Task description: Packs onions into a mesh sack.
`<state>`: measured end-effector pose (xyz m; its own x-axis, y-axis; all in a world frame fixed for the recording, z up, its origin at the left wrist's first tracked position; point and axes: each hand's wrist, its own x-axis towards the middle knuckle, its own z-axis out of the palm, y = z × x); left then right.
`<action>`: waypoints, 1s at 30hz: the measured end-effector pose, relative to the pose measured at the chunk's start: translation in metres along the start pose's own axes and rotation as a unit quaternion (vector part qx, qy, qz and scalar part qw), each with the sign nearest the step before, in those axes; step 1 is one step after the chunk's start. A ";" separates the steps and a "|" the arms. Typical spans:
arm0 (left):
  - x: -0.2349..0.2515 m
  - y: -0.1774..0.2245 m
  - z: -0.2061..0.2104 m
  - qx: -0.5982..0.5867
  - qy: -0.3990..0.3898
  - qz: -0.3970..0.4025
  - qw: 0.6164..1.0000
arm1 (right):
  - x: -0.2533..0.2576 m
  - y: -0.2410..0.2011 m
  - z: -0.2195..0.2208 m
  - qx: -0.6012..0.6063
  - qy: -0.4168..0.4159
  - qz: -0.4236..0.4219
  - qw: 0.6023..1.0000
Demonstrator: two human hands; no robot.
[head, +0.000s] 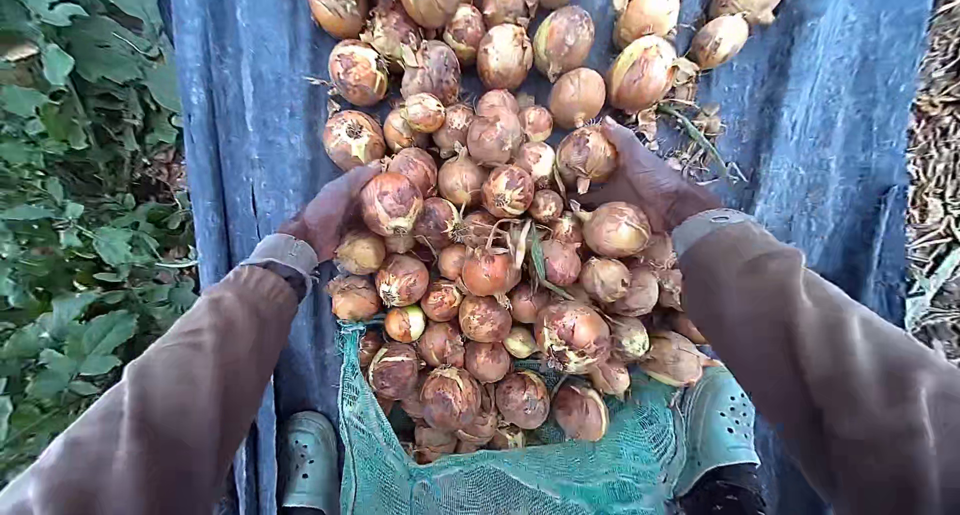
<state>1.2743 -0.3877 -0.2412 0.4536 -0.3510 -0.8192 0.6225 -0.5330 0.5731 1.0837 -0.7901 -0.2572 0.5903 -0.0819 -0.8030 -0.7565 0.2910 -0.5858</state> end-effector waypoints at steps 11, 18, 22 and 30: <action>-0.019 -0.065 0.023 -0.144 -0.126 0.040 0.981 | -0.034 0.049 0.068 -0.114 -0.144 -0.017 0.983; -0.048 -0.078 0.041 -0.123 -0.110 -0.058 0.985 | -0.053 0.080 0.091 -0.070 -0.138 0.053 0.987; -0.069 -0.084 0.064 -0.041 -0.206 -0.113 0.971 | -0.070 0.089 0.110 -0.093 -0.158 0.151 0.971; -0.208 -0.206 0.138 0.215 -0.225 -0.086 0.946 | -0.209 0.238 0.184 -0.090 -0.196 0.132 0.968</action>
<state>0.9639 -0.3108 -0.1927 -0.0086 -0.4715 -0.8818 0.3007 -0.8423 0.4474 0.8322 -0.5287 -0.2085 0.4054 0.3505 -0.8443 -0.9111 0.0797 -0.4044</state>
